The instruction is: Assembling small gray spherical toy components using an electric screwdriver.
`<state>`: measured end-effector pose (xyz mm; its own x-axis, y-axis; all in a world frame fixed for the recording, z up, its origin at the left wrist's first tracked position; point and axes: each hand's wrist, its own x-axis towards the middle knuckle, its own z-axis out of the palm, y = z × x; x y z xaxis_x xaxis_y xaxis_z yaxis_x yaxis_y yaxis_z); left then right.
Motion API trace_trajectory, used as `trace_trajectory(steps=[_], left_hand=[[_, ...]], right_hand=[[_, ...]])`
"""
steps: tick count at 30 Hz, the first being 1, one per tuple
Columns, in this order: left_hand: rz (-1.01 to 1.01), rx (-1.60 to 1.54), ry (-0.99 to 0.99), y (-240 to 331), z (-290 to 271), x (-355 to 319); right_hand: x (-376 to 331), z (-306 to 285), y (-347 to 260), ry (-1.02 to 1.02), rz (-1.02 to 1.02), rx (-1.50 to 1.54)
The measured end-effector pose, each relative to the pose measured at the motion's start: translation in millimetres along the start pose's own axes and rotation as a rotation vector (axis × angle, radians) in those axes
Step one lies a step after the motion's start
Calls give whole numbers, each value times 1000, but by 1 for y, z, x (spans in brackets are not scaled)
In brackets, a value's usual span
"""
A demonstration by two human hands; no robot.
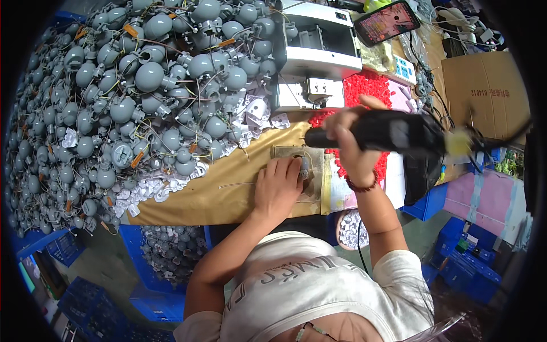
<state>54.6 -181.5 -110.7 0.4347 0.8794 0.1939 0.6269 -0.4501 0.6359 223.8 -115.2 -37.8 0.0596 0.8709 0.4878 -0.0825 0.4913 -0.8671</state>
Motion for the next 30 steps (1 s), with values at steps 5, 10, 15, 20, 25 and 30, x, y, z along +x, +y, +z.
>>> trace_trajectory(steps=[5, 10, 15, 20, 25, 30], left_hand=[[6, 13, 19, 1, 1, -5], [65, 3, 57, -2, 4, -7], [80, 8, 65, -2, 4, -10], [96, 2, 74, -4, 5, -11], [96, 27, 73, -3, 5, -12], [101, 36, 86, -2, 5, -12]], right_hand=[[-15, 8, 41, 120, 157, -141], [-16, 13, 39, 144, 145, -47], [-16, 15, 35, 149, 196, -2], [-12, 13, 22, 136, 228, -16], [-1, 9, 12, 199, 164, 126], [0, 8, 3, 173, 198, 91]])
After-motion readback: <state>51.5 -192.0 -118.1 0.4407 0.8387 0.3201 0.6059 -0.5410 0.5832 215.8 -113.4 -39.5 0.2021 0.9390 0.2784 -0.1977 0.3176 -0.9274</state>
